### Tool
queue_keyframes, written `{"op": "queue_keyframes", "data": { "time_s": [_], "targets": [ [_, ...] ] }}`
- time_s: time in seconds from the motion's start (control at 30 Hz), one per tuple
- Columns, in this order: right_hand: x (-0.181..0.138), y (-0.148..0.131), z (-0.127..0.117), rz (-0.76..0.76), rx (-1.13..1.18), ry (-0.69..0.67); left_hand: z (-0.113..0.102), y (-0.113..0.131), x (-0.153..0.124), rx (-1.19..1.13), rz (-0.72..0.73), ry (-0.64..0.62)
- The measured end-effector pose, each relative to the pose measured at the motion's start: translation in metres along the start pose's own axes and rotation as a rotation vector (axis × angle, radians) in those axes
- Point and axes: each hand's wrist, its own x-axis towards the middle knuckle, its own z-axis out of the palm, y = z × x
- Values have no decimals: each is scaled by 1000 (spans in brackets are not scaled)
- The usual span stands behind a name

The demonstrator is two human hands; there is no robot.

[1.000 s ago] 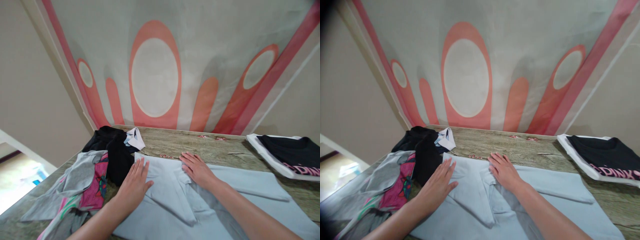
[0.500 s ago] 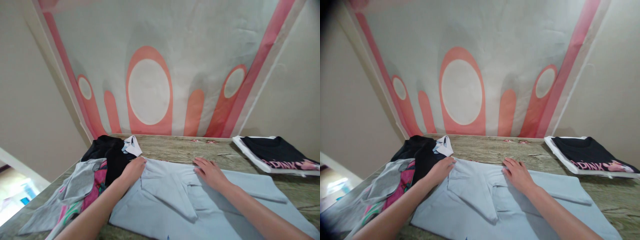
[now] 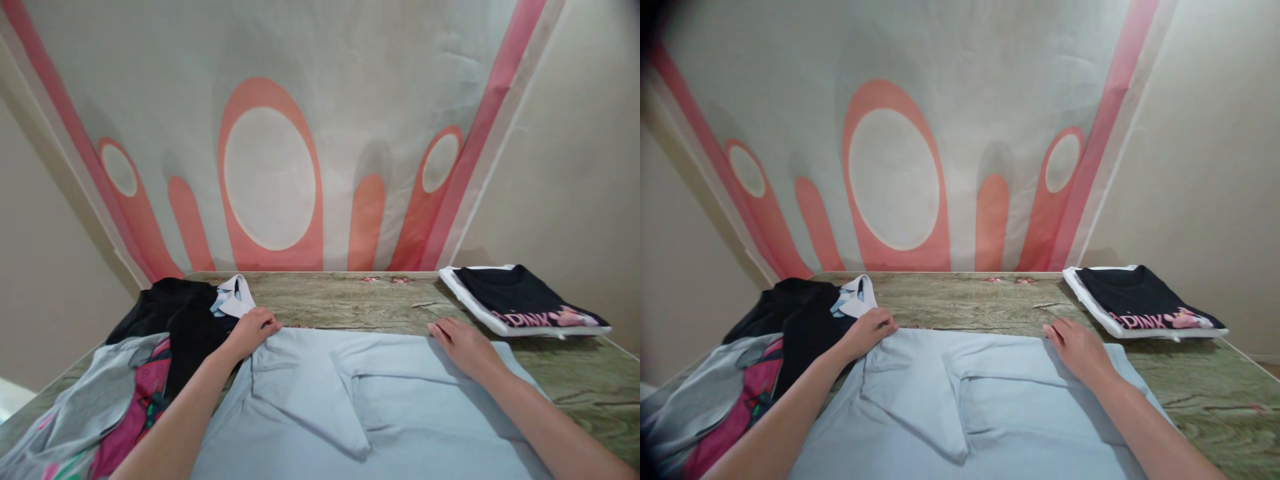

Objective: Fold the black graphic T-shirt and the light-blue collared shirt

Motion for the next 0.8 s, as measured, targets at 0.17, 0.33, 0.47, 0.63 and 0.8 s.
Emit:
{"op": "queue_keyframes", "data": {
  "time_s": [0.17, 0.33, 0.47, 0.63, 0.8],
  "targets": [
    [0, 6, 0, 51, -80, -42, 2, -1, 0, -27, -56, 2],
    [-5, 9, -14, 193, -167, -118, -2, -6, 2, -25, -27, -40],
    [-8, 16, -21, 235, -240, -163, 2, -12, 5, 48, -44, -41],
    [-10, 23, -16, 365, -426, -94, 17, -18, 6, 189, -149, 44],
    [-5, 26, -15, 209, -383, 58, 7, -1, 4, 264, -140, 143]
  ]
}}
